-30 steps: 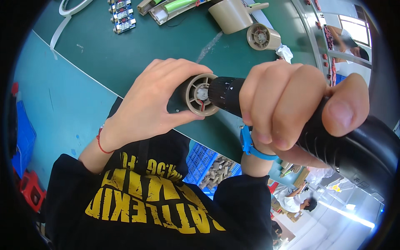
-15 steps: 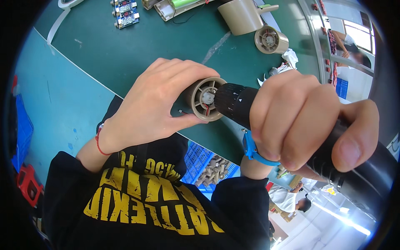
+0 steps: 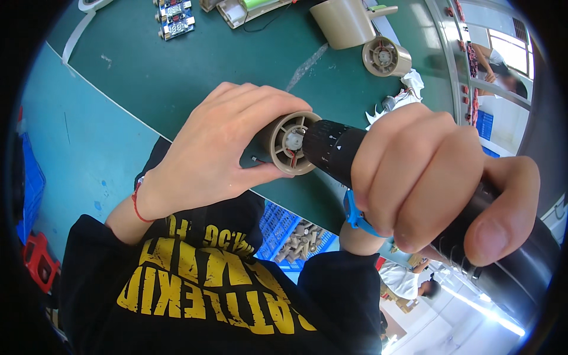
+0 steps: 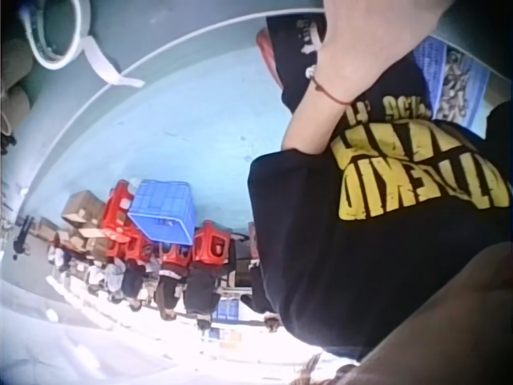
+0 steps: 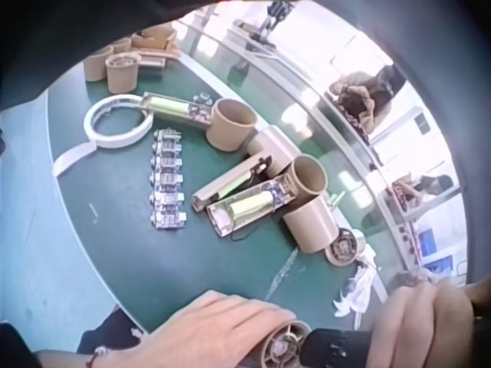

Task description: Assembling a handheld electronic fan by installing the motor, battery, and circuit board into the housing and securing them with an electric screwdriver.

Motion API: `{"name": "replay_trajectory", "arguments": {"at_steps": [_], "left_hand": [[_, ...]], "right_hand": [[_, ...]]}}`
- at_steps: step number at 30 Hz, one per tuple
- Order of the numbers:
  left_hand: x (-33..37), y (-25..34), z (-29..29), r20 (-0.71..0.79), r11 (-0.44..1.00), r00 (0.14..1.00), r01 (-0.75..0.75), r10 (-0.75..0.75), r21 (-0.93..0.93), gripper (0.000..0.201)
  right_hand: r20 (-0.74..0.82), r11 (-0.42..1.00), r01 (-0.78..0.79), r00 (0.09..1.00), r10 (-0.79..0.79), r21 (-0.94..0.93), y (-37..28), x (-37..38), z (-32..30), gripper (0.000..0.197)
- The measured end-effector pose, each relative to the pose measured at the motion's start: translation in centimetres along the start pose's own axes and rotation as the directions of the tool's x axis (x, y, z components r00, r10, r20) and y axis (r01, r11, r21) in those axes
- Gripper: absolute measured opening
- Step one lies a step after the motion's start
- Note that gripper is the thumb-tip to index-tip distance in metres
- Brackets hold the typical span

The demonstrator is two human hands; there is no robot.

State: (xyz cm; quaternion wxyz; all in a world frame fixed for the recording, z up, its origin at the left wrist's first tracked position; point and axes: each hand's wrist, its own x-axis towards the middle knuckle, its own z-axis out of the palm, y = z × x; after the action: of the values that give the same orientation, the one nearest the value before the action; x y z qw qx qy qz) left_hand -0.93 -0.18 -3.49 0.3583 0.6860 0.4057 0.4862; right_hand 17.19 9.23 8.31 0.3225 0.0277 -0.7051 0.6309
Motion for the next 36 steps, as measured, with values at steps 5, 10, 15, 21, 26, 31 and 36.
{"name": "replay_trajectory", "arguments": {"at_steps": [5,10,15,21,26,31,36], "left_hand": [[-0.1,0.0,0.0,0.010,1.000,1.000,0.006,-0.006,-0.016,0.049],[0.0,0.1,0.1,0.013,1.000,1.000,0.010,-0.010,-0.008,0.051],[-0.1,0.3,0.1,-0.001,0.999,1.000,0.029,-0.029,-0.014,0.053],[0.0,0.0,0.4,-0.033,1.000,0.999,0.006,-0.006,-0.004,0.055],[-0.2,0.2,0.5,-0.033,1.000,0.999,0.012,-0.012,-0.003,0.055],[-0.3,0.1,0.7,-0.049,1.000,0.999,0.009,-0.009,-0.003,0.054],[-0.3,-0.1,0.4,-0.044,1.000,0.999,0.028,-0.028,0.005,0.052]], "right_hand": [[0.177,0.997,-0.076,0.981,0.075,-0.002,-0.2,0.9,-0.9,0.017],[0.257,0.997,-0.056,0.965,0.039,0.060,0.3,1.4,-2.1,0.012],[0.068,1.000,-0.027,0.997,0.027,-0.001,0.2,0.1,-0.5,0.016],[-0.162,0.987,-0.056,0.986,0.032,-0.152,0.2,-0.4,2.9,0.036],[-0.356,0.986,0.030,0.931,-0.086,-0.162,0.8,-0.6,3.9,0.059],[-0.392,0.985,0.017,0.916,-0.085,-0.173,0.9,-0.4,4.4,0.065],[-0.407,0.987,0.001,0.911,-0.068,-0.161,1.0,-0.2,4.7,0.067]]}}
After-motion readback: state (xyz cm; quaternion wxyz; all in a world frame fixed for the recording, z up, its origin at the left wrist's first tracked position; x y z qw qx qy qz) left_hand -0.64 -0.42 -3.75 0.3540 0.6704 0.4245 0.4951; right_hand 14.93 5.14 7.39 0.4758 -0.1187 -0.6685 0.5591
